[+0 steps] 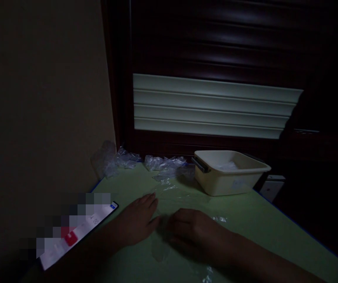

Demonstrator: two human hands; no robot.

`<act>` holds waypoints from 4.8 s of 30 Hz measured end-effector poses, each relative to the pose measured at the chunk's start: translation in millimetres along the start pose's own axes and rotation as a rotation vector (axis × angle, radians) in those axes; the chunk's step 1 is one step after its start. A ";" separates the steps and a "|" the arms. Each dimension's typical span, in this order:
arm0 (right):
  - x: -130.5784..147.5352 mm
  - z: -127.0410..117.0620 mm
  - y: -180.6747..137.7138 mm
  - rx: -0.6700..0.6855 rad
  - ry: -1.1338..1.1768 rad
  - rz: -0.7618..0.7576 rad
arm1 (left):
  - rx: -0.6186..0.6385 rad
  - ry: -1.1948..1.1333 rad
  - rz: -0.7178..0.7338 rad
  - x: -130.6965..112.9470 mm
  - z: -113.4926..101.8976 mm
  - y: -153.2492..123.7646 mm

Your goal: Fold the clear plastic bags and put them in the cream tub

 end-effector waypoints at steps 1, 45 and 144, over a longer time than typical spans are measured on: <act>10.1 1.9 3.2 0.004 0.012 -0.052 | -0.005 0.006 0.001 -0.2 -0.4 -0.5; -53.5 45.9 -10.6 -0.404 1.330 0.505 | -0.256 -0.356 0.332 -13.9 -19.0 -20.3; -26.3 -3.5 -27.8 0.166 1.081 0.281 | -0.404 0.045 0.476 -57.0 -26.1 -37.6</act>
Point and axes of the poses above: each hand's wrist, its own y-axis towards the middle knuckle, its own z-axis out of the palm, x = y × z, the point moved 7 cm from there along y, towards the middle knuckle, and after that the axes turned 5 degrees about x, right-handed, at the moved point
